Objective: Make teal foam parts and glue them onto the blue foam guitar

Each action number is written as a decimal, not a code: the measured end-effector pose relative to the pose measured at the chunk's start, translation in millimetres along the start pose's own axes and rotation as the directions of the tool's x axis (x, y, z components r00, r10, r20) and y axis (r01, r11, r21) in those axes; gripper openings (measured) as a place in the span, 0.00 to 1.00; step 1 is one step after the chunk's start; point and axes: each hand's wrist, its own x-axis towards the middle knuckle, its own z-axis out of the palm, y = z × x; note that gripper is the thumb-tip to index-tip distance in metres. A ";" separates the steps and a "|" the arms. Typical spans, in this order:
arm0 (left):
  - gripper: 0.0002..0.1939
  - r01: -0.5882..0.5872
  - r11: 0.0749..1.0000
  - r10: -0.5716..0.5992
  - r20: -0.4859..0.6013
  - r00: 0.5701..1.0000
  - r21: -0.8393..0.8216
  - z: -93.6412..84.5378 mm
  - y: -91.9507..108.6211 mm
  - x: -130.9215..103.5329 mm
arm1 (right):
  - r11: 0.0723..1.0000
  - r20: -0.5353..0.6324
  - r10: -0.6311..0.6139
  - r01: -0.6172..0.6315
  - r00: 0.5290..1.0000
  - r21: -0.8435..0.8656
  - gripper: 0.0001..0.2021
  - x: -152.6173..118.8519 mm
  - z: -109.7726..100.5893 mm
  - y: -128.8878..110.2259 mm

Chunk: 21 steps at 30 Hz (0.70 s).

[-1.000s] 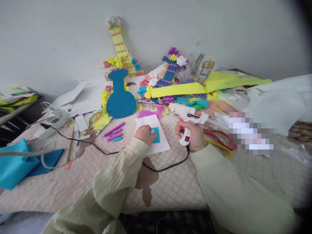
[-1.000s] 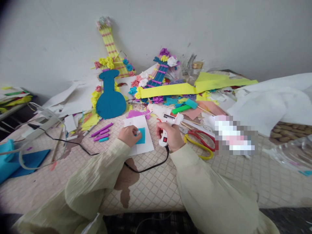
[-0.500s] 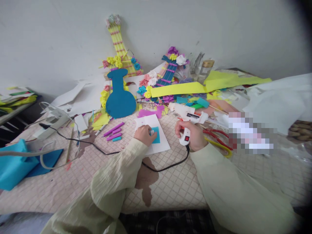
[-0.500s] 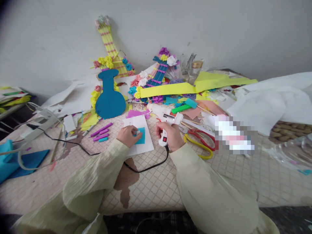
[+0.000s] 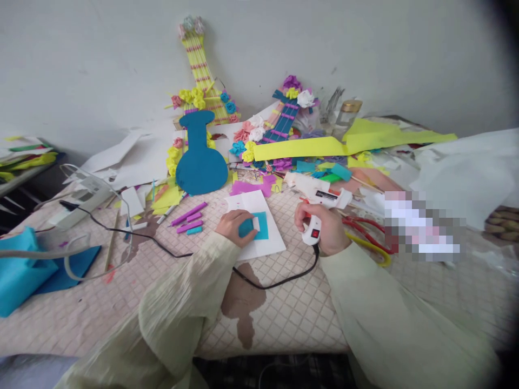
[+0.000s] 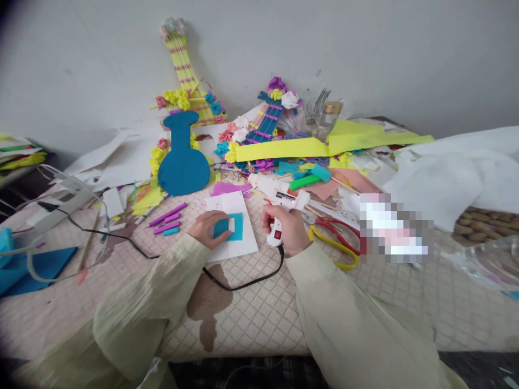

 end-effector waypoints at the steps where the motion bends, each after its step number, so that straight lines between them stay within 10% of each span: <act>1: 0.18 0.001 1.000 -0.001 -0.011 1.000 0.006 2.3 -1.6 -0.6 | 1.000 -0.001 0.001 -0.001 1.000 -0.002 0.12 0.0 0.1 0.2; 21: 0.17 0.009 1.000 -0.008 -0.011 1.000 0.024 3.7 -2.4 -0.9 | 0.993 0.002 0.113 -0.113 0.994 -0.027 0.11 0.9 -2.4 4.0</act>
